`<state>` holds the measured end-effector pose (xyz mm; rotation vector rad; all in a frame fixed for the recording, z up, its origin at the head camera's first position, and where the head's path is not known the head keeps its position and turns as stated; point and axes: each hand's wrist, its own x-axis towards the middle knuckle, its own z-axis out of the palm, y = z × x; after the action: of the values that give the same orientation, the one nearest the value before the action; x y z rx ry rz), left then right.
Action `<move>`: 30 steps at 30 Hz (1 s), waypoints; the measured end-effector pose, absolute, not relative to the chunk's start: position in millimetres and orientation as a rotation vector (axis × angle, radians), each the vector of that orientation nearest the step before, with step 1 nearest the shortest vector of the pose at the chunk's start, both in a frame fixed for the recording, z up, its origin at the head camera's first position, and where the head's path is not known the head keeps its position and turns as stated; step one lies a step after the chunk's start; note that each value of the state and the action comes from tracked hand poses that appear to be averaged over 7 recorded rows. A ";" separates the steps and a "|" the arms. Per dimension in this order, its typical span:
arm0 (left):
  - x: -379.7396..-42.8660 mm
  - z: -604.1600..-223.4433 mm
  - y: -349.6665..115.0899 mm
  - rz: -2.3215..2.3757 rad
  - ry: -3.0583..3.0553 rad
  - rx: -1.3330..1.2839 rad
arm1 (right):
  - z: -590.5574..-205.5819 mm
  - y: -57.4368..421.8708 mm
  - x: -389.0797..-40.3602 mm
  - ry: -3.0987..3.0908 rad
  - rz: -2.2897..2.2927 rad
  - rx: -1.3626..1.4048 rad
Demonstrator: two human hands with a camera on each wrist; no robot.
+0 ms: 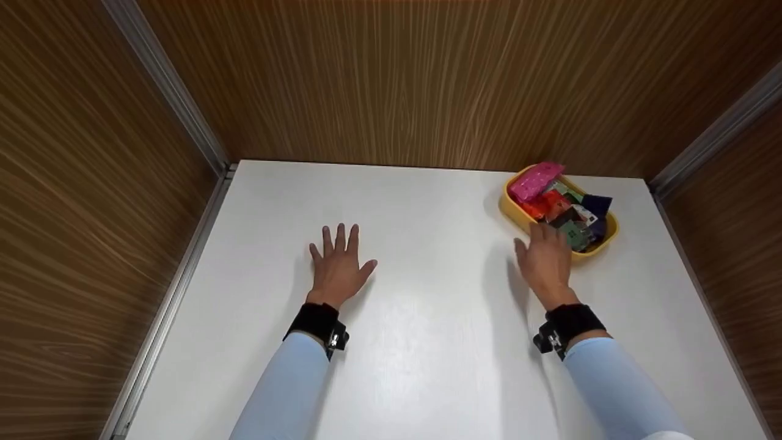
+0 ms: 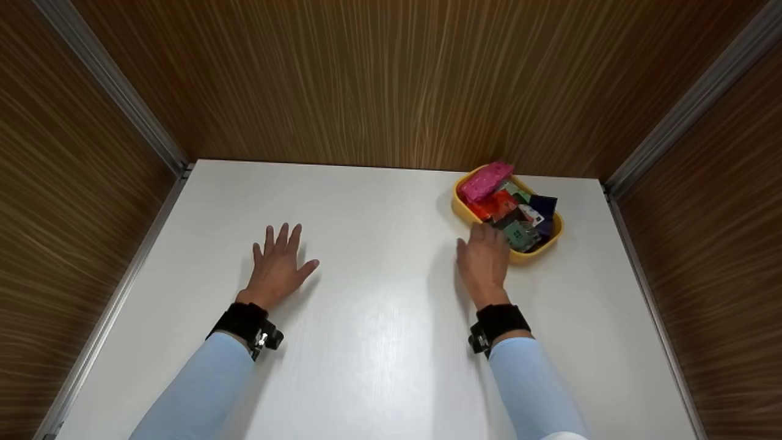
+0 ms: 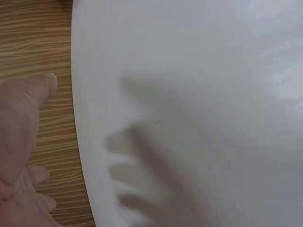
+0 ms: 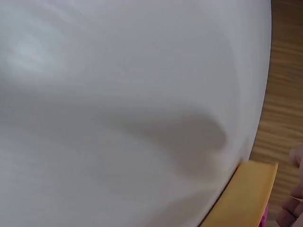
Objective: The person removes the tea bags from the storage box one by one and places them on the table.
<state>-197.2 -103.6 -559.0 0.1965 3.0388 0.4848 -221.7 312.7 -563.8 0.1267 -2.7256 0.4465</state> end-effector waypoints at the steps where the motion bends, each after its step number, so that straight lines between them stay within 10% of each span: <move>1: -196.1 -559.0 -102.2 0.503 3.041 0.190 | -562.6 321.7 -224.2 -2.693 0.409 0.080; 8: -191.7 -561.5 -93.7 0.550 3.057 0.232 | -563.0 356.9 -226.9 -2.799 0.294 -0.183; 30: -217.7 -551.5 -64.2 0.496 2.990 0.355 | -569.3 256.7 -252.0 -2.702 0.299 0.449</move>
<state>-217.7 -64.2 -551.5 0.3546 2.9904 0.4963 -252.0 256.7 -569.3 0.4488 -2.7020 0.2991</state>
